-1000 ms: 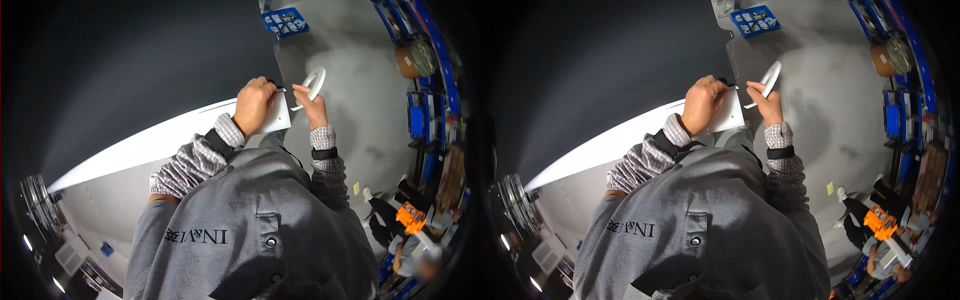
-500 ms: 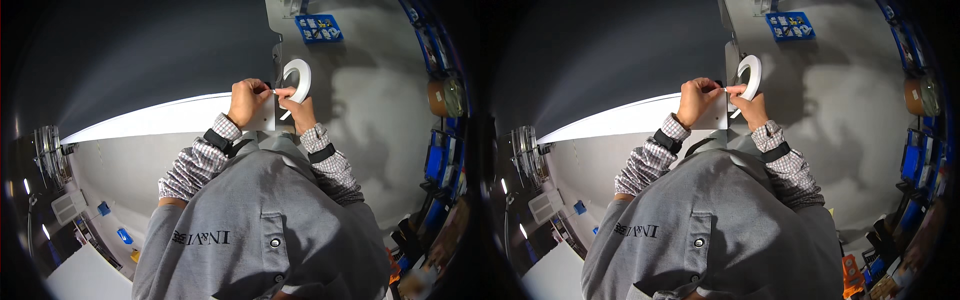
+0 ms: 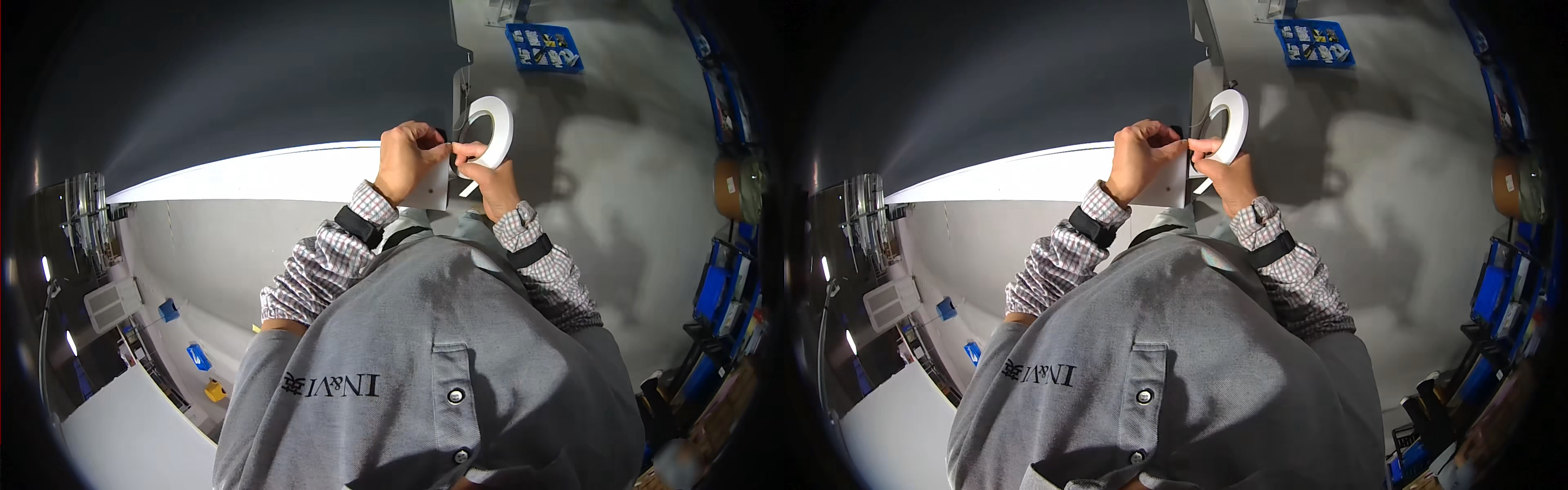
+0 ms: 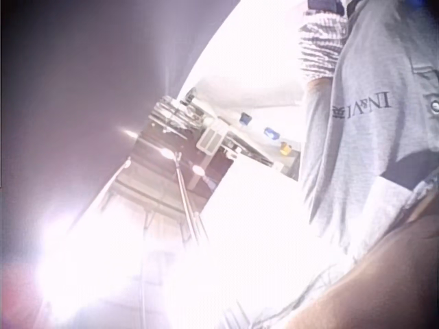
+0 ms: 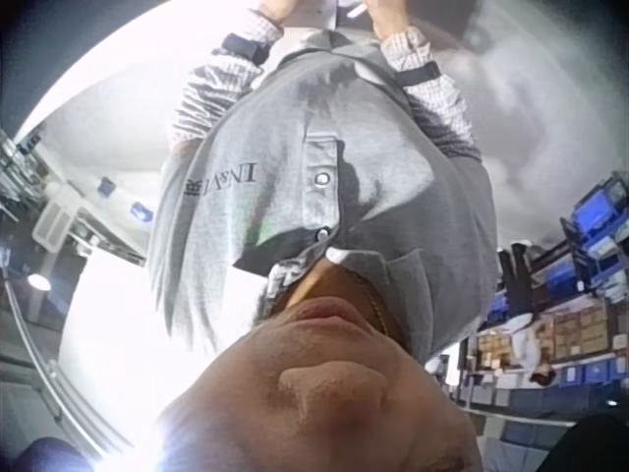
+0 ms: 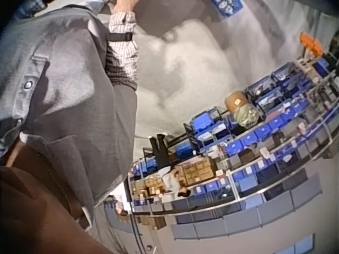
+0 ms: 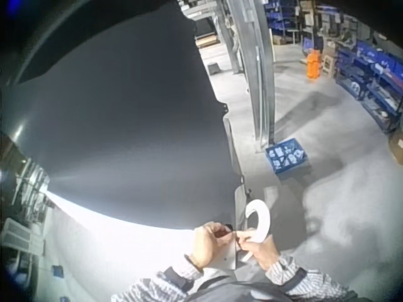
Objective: Applying double-sided or protective tape along the edges of industrial panels.
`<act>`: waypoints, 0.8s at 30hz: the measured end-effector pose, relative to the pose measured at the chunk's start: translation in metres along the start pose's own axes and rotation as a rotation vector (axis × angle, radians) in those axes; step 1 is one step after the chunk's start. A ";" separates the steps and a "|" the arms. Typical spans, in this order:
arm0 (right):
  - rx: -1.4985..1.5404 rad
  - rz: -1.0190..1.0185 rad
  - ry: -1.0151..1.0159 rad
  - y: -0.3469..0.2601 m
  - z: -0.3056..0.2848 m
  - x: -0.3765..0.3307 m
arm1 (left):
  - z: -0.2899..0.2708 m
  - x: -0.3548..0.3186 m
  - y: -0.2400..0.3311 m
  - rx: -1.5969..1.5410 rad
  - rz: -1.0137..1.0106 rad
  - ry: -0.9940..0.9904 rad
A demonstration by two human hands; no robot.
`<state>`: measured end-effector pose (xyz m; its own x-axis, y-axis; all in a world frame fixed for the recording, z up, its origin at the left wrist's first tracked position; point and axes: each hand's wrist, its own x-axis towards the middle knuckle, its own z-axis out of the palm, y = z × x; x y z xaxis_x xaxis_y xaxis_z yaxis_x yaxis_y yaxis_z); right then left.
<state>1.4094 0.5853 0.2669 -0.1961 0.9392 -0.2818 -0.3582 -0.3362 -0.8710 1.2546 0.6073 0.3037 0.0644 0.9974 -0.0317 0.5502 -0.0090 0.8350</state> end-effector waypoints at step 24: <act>0.001 0.001 -0.017 0.001 0.002 -0.001 | -0.004 -0.003 -0.004 -0.019 -0.027 -0.039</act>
<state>1.4071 0.5840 0.2672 -0.2124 0.9375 -0.2758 -0.3584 -0.3373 -0.8705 1.2487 0.6044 0.3033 0.0826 0.9937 -0.0757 0.5366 0.0196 0.8436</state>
